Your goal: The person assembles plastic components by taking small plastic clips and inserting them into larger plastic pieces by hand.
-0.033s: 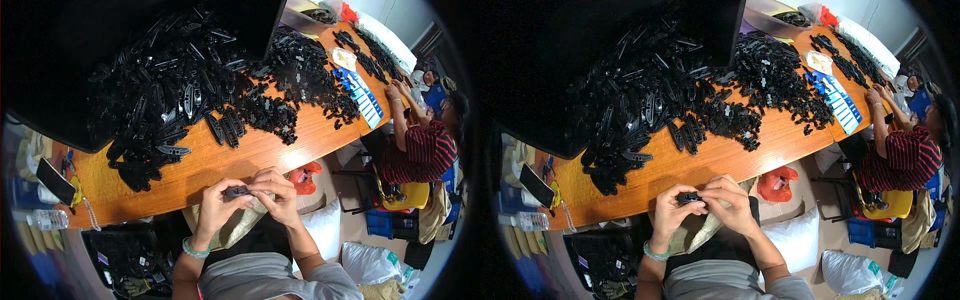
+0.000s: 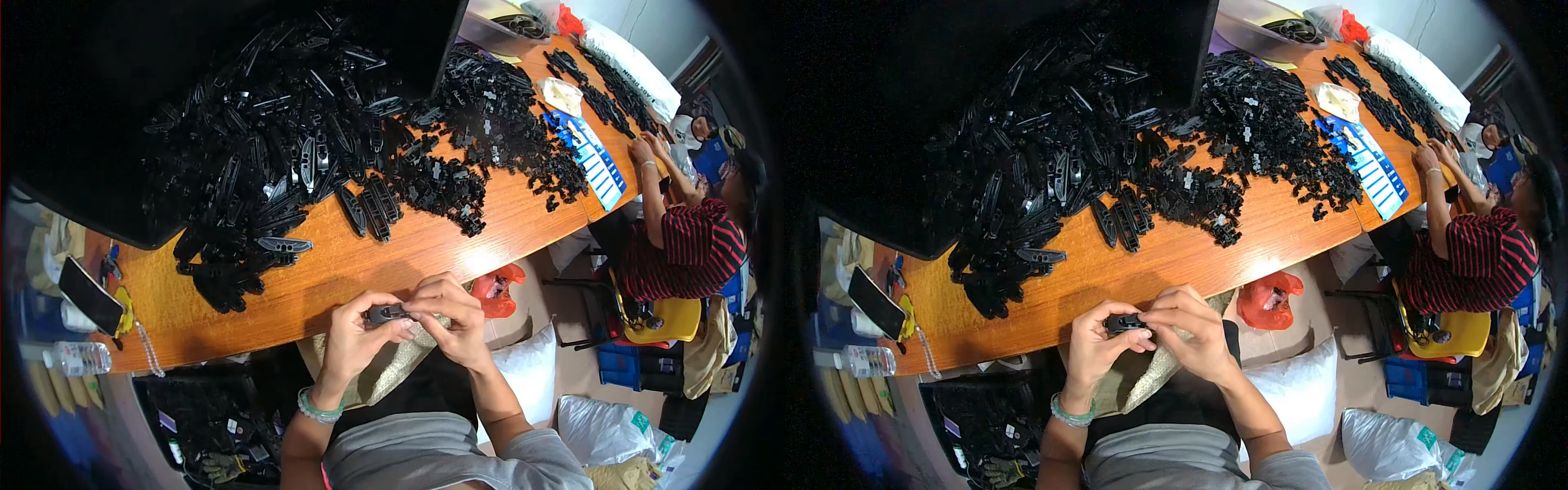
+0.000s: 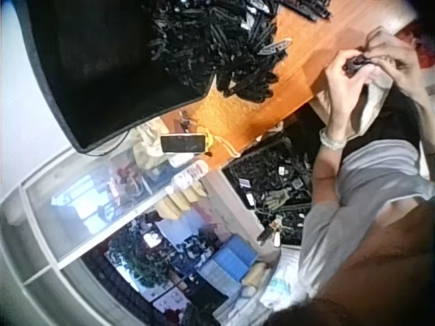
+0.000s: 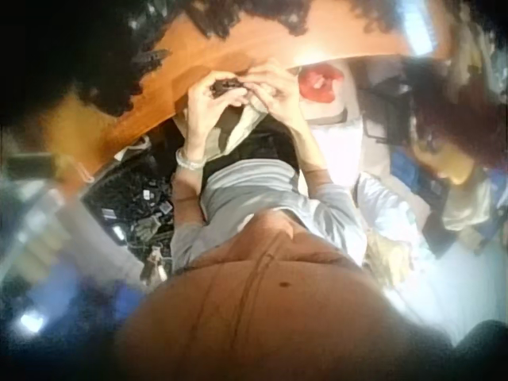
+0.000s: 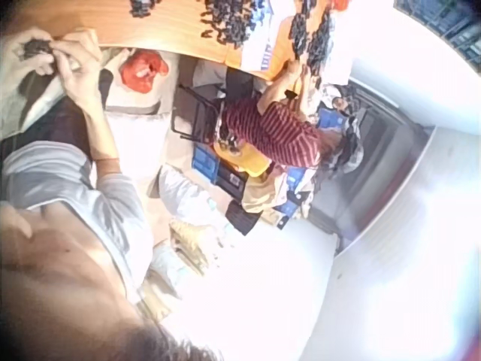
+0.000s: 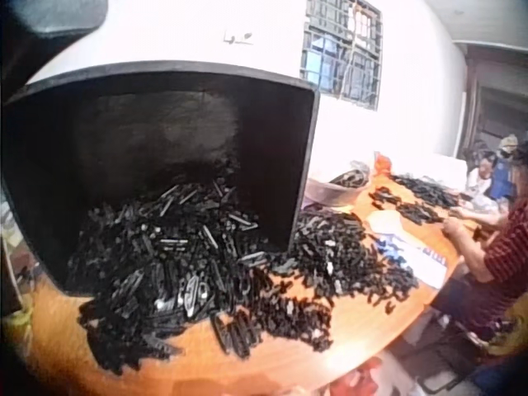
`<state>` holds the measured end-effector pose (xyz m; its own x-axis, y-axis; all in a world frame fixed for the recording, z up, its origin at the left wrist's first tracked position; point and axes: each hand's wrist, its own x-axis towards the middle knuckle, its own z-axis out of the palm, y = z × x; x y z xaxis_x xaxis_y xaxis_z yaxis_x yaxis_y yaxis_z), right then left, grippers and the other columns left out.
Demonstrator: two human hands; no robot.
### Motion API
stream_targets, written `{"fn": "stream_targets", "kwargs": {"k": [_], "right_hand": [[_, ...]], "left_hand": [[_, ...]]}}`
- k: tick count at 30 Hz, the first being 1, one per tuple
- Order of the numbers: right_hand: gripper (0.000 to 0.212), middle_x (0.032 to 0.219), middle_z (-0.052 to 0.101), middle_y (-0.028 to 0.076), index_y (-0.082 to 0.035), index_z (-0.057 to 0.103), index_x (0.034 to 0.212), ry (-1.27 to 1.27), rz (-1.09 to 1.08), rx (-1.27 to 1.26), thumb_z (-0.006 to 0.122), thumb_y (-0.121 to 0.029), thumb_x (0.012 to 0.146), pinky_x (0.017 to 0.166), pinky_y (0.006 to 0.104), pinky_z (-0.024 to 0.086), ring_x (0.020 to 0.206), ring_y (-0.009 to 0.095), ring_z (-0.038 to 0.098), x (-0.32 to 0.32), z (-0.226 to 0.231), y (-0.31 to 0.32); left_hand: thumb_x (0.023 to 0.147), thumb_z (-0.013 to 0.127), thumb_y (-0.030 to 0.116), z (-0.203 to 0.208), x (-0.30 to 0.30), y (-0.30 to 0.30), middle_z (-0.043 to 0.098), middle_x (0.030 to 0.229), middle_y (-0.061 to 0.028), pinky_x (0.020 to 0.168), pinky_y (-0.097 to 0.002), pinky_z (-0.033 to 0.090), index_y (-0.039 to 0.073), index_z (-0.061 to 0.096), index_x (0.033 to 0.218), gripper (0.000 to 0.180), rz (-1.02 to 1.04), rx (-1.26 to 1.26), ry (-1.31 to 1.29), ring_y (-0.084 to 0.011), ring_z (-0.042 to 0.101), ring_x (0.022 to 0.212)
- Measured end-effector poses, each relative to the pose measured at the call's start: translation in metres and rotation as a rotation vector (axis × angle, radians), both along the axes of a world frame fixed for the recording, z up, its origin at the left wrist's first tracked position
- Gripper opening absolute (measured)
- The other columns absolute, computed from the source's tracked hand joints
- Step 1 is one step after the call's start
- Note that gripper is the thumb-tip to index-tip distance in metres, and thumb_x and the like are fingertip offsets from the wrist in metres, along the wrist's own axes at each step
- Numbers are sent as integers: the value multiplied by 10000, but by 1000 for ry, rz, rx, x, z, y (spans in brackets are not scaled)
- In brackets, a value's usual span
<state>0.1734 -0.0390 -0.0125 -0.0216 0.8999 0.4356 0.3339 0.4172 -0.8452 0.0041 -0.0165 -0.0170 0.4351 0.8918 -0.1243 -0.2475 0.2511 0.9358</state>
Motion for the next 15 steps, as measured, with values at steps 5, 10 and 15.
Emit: {"fn": "stream_targets", "kwargs": {"k": [5,10,15], "right_hand": [[230,814,624,73,-11,693,831,-220,-48,127,685,75,618,744,349,467,831,245,597,3,5,-1],[229,806,626,81,-1,691,845,-177,-41,131,667,106,643,738,338,470,825,246,595,8,3,0],[179,861,625,99,23,689,879,86,-290,-1,651,115,731,731,295,473,827,198,588,-8,-9,-10]], "left_hand": [[831,635,-62,-6,2,-1,655,888,-134,670,-262,575,-80,563,1044,225,16,-57,-51,-188,682,793],[833,645,-44,-8,5,0,662,899,-128,698,-253,559,-79,573,1064,245,20,-47,-67,-172,676,804],[839,660,2,-15,9,-4,665,960,-128,715,-244,536,-83,581,1111,296,122,209,199,-157,662,846]]}}
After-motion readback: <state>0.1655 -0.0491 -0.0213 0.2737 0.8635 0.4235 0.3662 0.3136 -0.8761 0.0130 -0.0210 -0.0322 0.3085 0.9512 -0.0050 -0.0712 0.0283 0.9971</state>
